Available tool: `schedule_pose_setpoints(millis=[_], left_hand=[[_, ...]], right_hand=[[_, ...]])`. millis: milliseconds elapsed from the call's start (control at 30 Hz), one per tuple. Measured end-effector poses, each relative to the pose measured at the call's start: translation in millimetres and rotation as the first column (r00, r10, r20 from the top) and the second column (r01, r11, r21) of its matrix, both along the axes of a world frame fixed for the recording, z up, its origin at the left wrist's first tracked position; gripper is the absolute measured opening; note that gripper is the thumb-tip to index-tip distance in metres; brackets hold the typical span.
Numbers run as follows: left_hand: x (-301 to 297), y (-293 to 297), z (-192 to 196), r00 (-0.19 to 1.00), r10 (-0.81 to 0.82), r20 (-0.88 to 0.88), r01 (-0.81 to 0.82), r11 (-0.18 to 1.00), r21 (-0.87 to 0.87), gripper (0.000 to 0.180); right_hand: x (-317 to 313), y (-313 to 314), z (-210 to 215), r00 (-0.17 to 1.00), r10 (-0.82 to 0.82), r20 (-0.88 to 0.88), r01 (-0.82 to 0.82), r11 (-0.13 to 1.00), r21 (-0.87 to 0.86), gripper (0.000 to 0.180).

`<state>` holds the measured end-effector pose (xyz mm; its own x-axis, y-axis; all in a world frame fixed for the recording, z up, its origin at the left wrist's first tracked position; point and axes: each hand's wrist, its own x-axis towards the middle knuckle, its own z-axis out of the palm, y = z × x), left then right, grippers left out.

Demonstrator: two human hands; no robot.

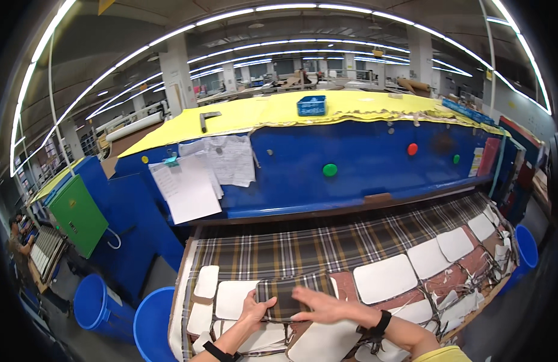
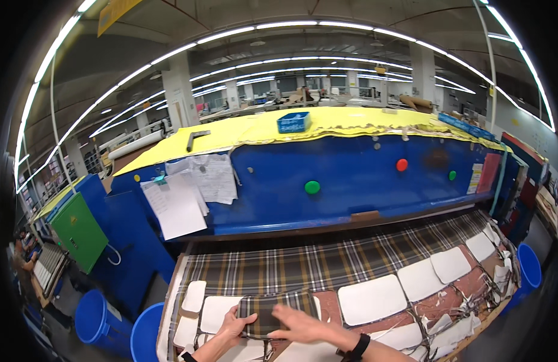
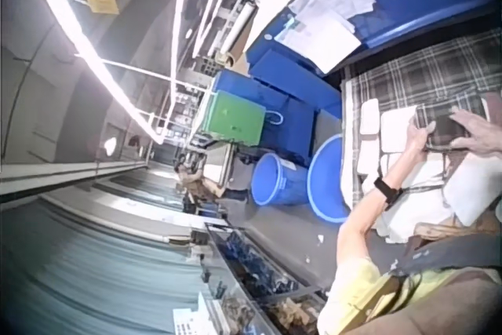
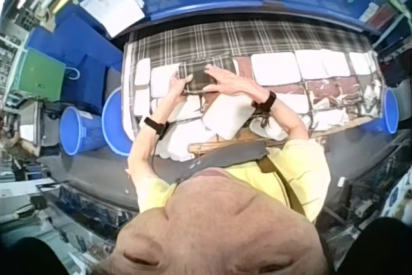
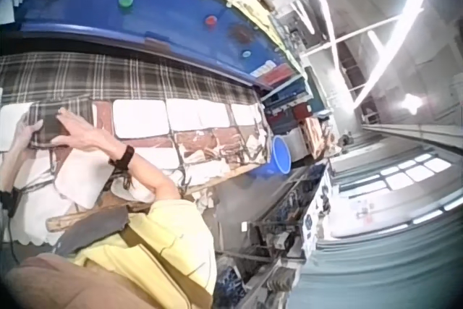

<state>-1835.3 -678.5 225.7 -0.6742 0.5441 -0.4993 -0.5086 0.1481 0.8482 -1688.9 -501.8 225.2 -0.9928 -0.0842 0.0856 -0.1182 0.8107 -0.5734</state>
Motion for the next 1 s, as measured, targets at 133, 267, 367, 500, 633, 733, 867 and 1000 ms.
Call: schedule_pose_setpoints(millis=[133, 267, 367, 500, 633, 733, 867, 1000], left_hand=[[7, -14, -22, 0.935, 0.063, -0.348, -0.022, 0.992, 0.121, 0.081], [30, -16, 5, 0.799, 0.089, -0.594, 0.064, 0.971, 0.232, 0.069], [41, -8, 25, 0.791, 0.099, -0.604, 0.096, 0.954, 0.283, 0.064], [22, -30, 20, 0.758, 0.122, -0.641, 0.082, 0.957, 0.278, 0.059], [-2, -42, 9, 0.810, -0.031, -0.586, 0.188, 0.960, 0.209, 0.072], [-6, -30, -9, 0.863, 0.022, -0.504, 0.081, 0.980, 0.181, 0.078], [7, -10, 14, 0.873, 0.075, -0.482, 0.098, 0.941, 0.323, 0.076], [7, -21, 20, 0.912, 0.066, -0.404, 0.060, 0.954, 0.292, 0.074]], right_hand=[[14, 45, 39, 0.924, -0.359, 0.135, 0.381, 0.899, -0.217, 0.094], [29, 67, 38, 0.896, -0.344, 0.281, 0.443, 0.663, -0.603, 0.095], [32, 65, 37, 0.879, -0.311, 0.362, 0.477, 0.554, -0.682, 0.067], [23, 25, 70, 0.917, -0.370, 0.149, 0.344, 0.544, -0.765, 0.034], [13, 29, 43, 0.946, -0.324, -0.001, 0.226, 0.661, -0.715, 0.037], [0, 18, 38, 0.951, -0.311, -0.010, 0.243, 0.763, -0.599, 0.040], [9, 33, 29, 0.934, -0.353, 0.051, 0.279, 0.637, -0.718, 0.037], [3, 24, 34, 0.934, -0.335, 0.124, 0.327, 0.659, -0.677, 0.031]])
